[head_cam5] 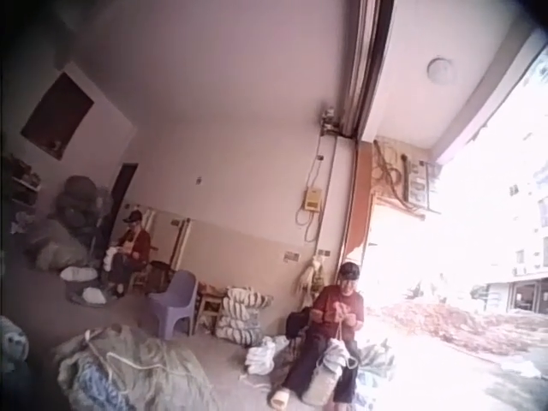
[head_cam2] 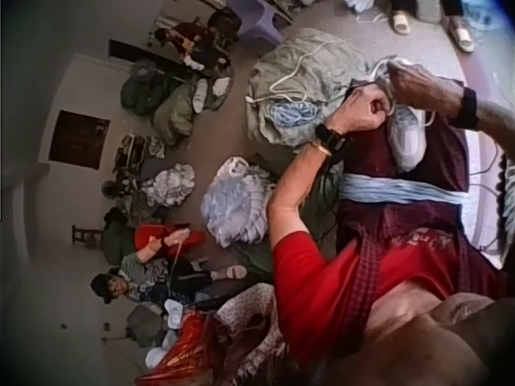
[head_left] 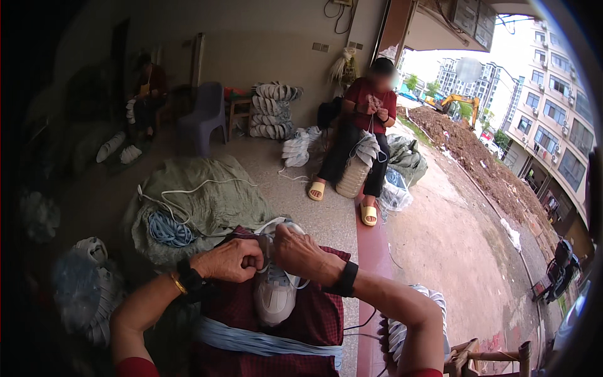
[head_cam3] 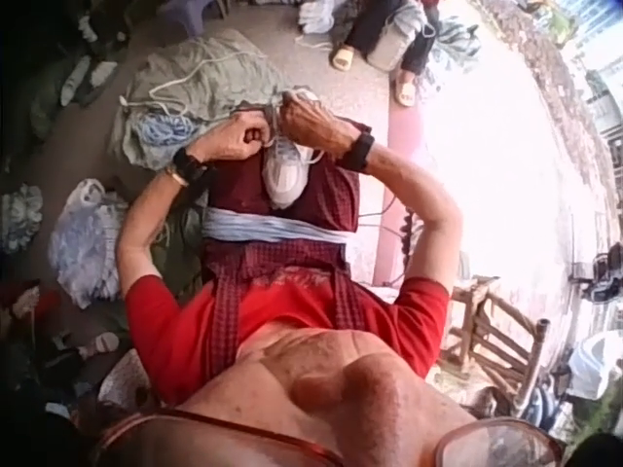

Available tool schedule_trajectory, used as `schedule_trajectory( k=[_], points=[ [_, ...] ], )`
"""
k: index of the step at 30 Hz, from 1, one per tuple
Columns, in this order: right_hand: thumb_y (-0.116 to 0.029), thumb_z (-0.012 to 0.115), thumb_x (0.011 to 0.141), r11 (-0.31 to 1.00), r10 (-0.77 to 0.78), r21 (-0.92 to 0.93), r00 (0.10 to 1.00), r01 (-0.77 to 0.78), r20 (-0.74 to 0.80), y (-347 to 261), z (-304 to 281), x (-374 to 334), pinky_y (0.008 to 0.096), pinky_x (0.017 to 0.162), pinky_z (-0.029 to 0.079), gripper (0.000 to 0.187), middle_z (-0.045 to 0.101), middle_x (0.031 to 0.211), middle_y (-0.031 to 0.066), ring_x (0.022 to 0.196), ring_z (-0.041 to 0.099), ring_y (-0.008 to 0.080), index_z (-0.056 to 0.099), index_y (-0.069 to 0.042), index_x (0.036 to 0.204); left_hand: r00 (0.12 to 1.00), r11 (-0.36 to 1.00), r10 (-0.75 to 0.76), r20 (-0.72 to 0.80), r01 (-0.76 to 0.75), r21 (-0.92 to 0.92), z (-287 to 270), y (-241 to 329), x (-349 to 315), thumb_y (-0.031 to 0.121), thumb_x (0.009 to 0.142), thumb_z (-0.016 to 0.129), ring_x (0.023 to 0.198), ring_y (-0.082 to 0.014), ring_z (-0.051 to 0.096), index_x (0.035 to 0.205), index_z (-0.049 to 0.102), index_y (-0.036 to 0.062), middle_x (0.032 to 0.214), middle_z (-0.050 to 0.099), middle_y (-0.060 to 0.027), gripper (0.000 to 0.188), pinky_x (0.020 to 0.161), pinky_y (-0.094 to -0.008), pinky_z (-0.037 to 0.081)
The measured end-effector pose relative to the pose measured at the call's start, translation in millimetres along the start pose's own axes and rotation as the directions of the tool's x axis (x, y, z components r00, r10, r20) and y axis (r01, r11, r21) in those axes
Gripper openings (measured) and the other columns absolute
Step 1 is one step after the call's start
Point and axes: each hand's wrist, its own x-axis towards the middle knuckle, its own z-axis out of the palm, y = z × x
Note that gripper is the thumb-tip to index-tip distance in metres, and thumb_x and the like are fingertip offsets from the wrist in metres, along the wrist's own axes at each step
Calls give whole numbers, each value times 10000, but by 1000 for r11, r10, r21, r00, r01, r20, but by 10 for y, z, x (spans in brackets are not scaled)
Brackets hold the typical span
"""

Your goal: The recorder is sitting and lacing a white sneaker held on their lap.

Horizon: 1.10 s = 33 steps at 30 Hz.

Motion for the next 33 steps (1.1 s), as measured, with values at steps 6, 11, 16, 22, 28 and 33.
schedule_trajectory(
  k=[6,11,16,22,28,33],
  points=[
    [-127,621,839,992,-111,41,986,117,-123,-100,-139,-37,408,676,549,186,627,844,189,803,660,334,609,54,884,953,993,39,-299,-4,116,-8,-103,33,-67,699,546,808,-197,579,924,527,18,949,543,-77,240,650,-298,499],
    [-237,657,917,968,77,239,997,-79,15,-26,-118,-51,469,621,508,261,607,691,193,692,643,389,560,0,868,915,1000,10,-403,-17,-14,182,-362,216,-91,688,548,830,-211,578,952,482,25,1020,506,-98,296,638,-307,503],
    [-187,686,882,995,94,-37,995,-93,20,112,-837,-292,469,566,494,208,624,633,175,601,643,372,644,-14,775,905,981,122,-408,-47,187,160,-402,315,-64,738,565,818,-246,599,1030,497,10,1039,521,-125,309,731,-349,510],
    [-64,659,882,998,56,-30,998,-57,-6,343,-1253,-758,419,618,471,80,620,737,164,659,616,332,672,15,877,790,894,379,-483,-177,412,17,-487,208,10,862,671,780,-318,647,970,654,24,841,658,-121,110,720,-389,529],
    [-100,610,923,982,190,11,975,-190,-120,401,-1035,-1204,447,658,488,104,622,798,160,724,626,358,643,-7,892,724,833,468,-507,-170,526,-126,-181,-14,11,845,691,770,-312,631,931,670,31,850,641,-117,91,692,-388,510],
    [-66,609,918,971,240,55,954,-234,-182,646,-740,-1470,450,658,497,71,610,791,166,723,627,368,644,-4,918,809,885,315,-497,-60,463,-241,-391,-192,36,862,654,774,-328,625,887,645,2,819,616,-135,43,709,-408,504]
  ],
)
